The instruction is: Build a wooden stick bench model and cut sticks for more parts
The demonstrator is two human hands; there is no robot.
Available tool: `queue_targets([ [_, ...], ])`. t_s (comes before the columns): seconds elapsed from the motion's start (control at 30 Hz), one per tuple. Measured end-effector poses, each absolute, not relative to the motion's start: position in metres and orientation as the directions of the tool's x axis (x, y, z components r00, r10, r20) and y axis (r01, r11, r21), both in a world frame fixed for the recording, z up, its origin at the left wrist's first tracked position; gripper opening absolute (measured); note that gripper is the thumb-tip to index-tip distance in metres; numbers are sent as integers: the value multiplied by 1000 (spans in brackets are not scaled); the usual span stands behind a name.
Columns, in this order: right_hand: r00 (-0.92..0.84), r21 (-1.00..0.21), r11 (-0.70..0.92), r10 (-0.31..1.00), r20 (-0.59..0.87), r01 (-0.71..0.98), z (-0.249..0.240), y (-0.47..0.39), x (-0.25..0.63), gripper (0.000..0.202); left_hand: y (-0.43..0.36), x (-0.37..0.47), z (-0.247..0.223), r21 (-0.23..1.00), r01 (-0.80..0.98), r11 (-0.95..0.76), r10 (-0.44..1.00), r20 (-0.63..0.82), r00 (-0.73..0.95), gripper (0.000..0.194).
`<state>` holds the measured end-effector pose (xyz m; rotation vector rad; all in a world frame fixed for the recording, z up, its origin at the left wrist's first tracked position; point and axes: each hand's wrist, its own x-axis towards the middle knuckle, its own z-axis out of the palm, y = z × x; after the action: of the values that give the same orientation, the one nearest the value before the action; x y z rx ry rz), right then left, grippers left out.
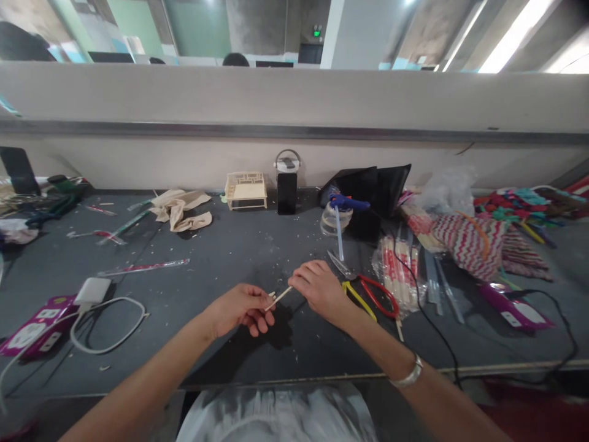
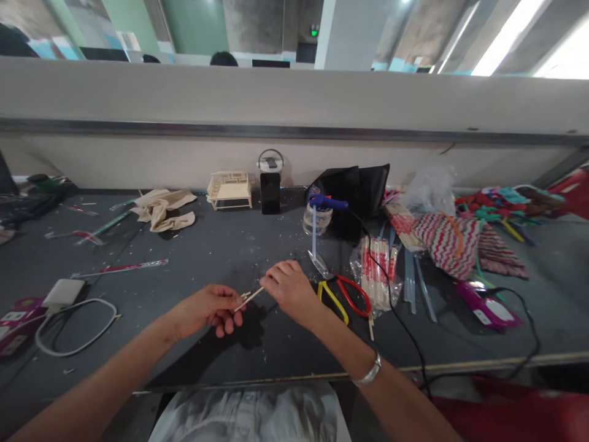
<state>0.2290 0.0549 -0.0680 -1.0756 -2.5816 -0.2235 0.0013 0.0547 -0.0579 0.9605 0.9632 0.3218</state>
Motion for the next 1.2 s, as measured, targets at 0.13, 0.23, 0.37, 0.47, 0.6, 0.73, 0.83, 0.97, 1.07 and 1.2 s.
queue_targets([
  [0.13, -647, 31, 690, 662, 378, 723, -68, 53, 229, 18, 55, 3, -57, 796, 177, 578, 605, -564, 562, 32],
  [0.23, -647, 46, 685, 660, 381, 727, -67, 51, 229, 18, 54, 4, -57, 795, 181, 579, 600, -566, 565, 32],
  [0.37, -649, 58, 682, 661, 377, 729, -66, 50, 229, 18, 54, 5, -57, 792, 187, 581, 597, -571, 564, 33],
  [0.47, -648, 53, 681, 668, 366, 731, -67, 51, 230, 19, 53, 7, -57, 794, 193, 576, 599, -571, 561, 34],
  [0.6, -629, 11, 674, 683, 372, 738, -68, 51, 231, 20, 51, 11, -56, 823, 173, 540, 643, -537, 546, 35],
  [0.73, -411, -23, 455, 824, 390, 890, -72, 42, 244, 30, 46, 14, -57, 870, 164, 464, 736, -482, 476, 35],
  [0.83, -134, 37, 129, 939, 317, 991, -81, 26, 263, 31, 41, 14, -59, 893, 186, 409, 796, -449, 406, 35],
  [0.97, 75, 47, -92, 958, 278, 995, -97, 5, 292, 38, 34, 15, -61, 920, 194, 342, 850, -390, 354, 35],
  [1.07, 82, -48, -73, 971, 223, 996, -104, 1, 309, 42, 31, 21, -60, 927, 214, 308, 866, -366, 340, 36],
  [1.2, 81, -268, -56, 993, 85, 962, -102, 9, 324, 53, 34, 34, -53, 942, 221, 254, 872, -322, 370, 36],
])
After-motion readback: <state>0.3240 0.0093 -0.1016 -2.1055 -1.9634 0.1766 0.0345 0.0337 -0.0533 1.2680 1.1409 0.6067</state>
